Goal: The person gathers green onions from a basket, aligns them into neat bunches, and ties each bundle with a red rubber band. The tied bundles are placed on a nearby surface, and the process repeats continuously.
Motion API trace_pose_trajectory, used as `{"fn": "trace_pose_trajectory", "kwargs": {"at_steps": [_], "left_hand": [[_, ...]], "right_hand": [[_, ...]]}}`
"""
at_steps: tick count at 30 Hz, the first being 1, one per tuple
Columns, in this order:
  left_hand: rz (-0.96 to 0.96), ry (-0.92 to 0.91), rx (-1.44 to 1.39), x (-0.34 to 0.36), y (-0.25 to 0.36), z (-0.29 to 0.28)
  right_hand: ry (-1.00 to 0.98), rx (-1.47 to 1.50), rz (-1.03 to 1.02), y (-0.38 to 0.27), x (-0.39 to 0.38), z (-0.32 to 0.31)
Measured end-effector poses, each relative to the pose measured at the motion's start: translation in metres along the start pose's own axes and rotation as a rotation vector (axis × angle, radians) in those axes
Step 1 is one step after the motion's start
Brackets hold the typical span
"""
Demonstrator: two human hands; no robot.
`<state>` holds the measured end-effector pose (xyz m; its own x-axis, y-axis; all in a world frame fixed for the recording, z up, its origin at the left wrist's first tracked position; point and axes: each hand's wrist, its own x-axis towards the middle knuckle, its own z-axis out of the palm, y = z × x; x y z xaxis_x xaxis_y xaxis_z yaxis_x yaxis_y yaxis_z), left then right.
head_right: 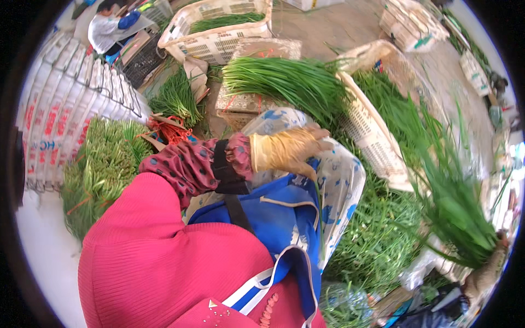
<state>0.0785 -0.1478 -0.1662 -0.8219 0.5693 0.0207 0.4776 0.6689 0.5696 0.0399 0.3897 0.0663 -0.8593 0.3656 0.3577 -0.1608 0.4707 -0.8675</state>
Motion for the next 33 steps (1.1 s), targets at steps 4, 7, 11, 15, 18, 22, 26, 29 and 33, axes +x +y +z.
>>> {"fn": "trace_pose_trajectory", "kwargs": {"at_steps": [4, 7, 11, 15, 18, 22, 26, 29, 33], "left_hand": [[0.295, 0.174, -0.352, 0.045, 0.028, -0.013], [0.486, 0.174, -0.718, 0.079, 0.068, -0.027], [0.674, 0.235, -1.152, 0.083, 0.091, -0.04], [0.572, 0.171, -1.802, 0.048, 0.074, -0.03], [0.364, 0.39, -1.853, 0.028, 0.045, -0.018], [0.196, 0.455, -2.05, 0.004, 0.016, -0.012], [-0.011, 0.566, -2.212, -0.026, -0.012, -0.014], [-0.165, 0.852, -2.274, -0.038, -0.03, -0.014], [0.025, 1.039, -2.383, -0.044, -0.041, -0.006]], "right_hand": [[-0.513, -0.044, 0.019, -0.041, -0.026, 0.082], [-0.801, -0.19, -0.035, -0.077, -0.068, 0.17], [-1.022, 0.002, -0.112, -0.127, -0.129, 0.25], [-1.039, -0.04, -0.122, -0.155, -0.152, 0.318], [-1.109, -0.097, -0.281, -0.141, -0.155, 0.365], [-1.294, 0.15, -0.037, -0.107, -0.147, 0.418], [-1.225, 0.338, 0.18, -0.094, -0.153, 0.439], [-1.358, 0.012, -0.158, -0.087, -0.186, 0.437], [-1.268, -0.373, -0.449, -0.072, -0.234, 0.44]]}}
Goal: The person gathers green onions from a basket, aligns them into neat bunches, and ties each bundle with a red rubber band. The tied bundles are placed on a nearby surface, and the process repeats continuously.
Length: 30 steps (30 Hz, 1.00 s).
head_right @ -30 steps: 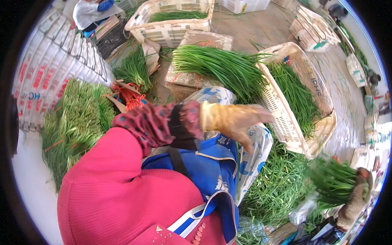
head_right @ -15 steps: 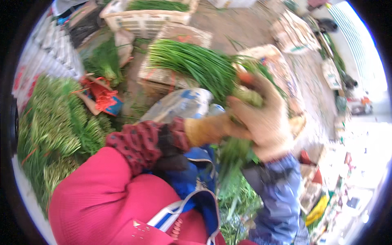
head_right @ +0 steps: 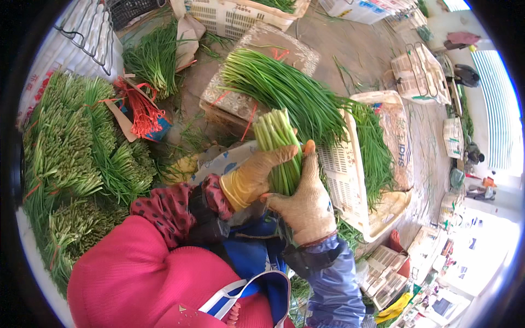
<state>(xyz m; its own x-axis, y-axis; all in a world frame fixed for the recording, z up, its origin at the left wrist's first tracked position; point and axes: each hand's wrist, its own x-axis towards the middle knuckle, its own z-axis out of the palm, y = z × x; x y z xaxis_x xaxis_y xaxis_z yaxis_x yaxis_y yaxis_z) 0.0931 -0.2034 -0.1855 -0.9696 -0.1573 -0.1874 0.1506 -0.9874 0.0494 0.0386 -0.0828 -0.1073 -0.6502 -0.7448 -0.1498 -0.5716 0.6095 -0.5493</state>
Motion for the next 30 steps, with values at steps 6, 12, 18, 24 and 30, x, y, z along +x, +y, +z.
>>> {"fn": "trace_pose_trajectory", "kwargs": {"at_steps": [6, 12, 18, 24, 30], "left_hand": [[0.024, 0.142, 0.15, -0.007, 0.014, -0.017], [0.219, 0.034, 0.086, 0.035, 0.031, -0.021], [0.243, -0.04, -0.007, 0.122, 0.094, -0.04], [0.441, 0.212, 0.3, 0.158, 0.131, -0.088], [0.423, 0.552, 0.763, 0.13, 0.124, -0.109]], "right_hand": [[-0.161, 0.044, 0.174, -0.009, 0.029, 0.015], [-0.261, -0.176, 0.003, -0.018, 0.096, -0.022], [-0.081, -0.354, -0.408, 0.007, 0.215, -0.01], [-0.157, -0.41, -0.363, 0.021, 0.299, 0.047], [-0.217, -0.294, -0.354, 0.064, 0.331, 0.101]]}}
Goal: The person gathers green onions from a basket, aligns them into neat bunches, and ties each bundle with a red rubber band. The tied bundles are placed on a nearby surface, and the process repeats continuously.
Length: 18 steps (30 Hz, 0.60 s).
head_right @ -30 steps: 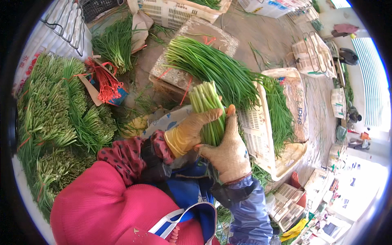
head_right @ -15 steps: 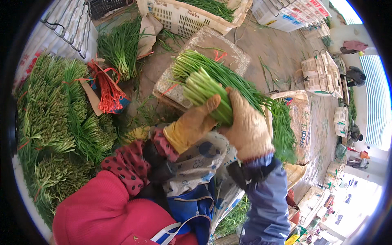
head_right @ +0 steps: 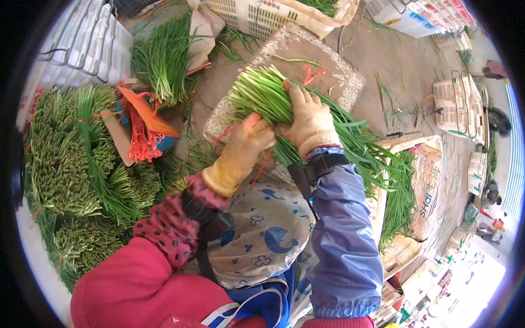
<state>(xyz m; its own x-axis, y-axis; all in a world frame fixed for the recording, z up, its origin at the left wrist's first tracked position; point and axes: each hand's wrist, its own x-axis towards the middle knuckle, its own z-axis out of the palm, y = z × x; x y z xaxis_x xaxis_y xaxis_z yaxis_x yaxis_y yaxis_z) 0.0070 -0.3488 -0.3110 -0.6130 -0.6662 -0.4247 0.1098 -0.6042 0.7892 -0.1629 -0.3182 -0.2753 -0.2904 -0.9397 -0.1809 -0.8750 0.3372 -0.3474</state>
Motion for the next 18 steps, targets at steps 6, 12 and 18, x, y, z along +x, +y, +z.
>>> {"fn": "trace_pose_trajectory", "kwargs": {"at_steps": [6, 12, 18], "left_hand": [[0.787, -0.302, 1.309, -0.019, 0.026, -0.013], [1.241, -0.444, 1.887, 0.055, 0.004, -0.025], [1.313, -0.593, 1.829, 0.048, 0.008, -0.068]], "right_hand": [[0.184, -0.286, -0.062, 0.001, -0.005, 0.034], [0.129, -0.23, -0.002, -0.001, -0.004, 0.038], [0.14, -0.11, -0.045, 0.006, -0.003, 0.027]]}}
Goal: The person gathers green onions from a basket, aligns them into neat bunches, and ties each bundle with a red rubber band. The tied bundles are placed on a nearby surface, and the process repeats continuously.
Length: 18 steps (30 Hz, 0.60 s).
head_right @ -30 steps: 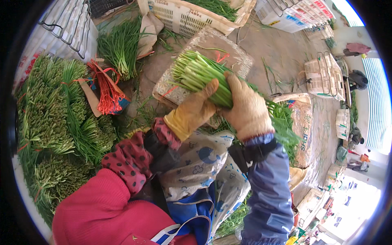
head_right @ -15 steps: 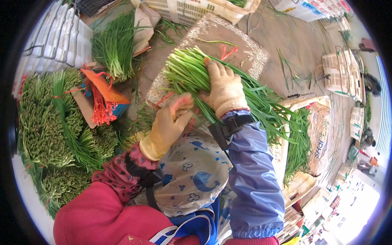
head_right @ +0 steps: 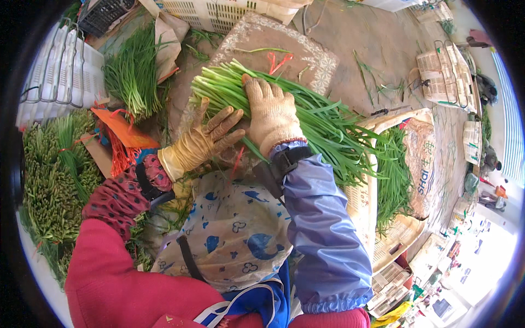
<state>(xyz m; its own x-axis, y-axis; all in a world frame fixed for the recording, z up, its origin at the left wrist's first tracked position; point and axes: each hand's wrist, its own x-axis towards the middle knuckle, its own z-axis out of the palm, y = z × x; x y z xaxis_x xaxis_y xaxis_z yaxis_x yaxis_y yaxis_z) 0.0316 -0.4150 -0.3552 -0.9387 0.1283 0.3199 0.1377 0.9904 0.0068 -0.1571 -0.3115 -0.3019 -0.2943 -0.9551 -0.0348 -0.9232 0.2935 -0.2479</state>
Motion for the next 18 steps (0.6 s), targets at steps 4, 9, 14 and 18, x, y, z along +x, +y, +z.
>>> {"fn": "trace_pose_trajectory", "kwargs": {"at_steps": [4, 9, 14, 18], "left_hand": [[-0.042, 0.083, -0.322, -0.02, -0.016, -0.029], [-0.221, 0.077, 0.158, -0.046, -0.04, -0.035], [-0.108, 0.031, 0.299, -0.025, -0.022, 0.001], [-0.037, -0.052, 0.122, 0.02, -0.008, 0.007]], "right_hand": [[-0.055, 0.096, 0.045, 0.004, 0.001, -0.005], [-0.069, 0.134, 0.085, 0.012, 0.009, -0.004], [-0.064, 0.185, 0.061, 0.019, 0.008, 0.002], [-0.044, 0.159, -0.003, 0.017, 0.007, 0.002]]}}
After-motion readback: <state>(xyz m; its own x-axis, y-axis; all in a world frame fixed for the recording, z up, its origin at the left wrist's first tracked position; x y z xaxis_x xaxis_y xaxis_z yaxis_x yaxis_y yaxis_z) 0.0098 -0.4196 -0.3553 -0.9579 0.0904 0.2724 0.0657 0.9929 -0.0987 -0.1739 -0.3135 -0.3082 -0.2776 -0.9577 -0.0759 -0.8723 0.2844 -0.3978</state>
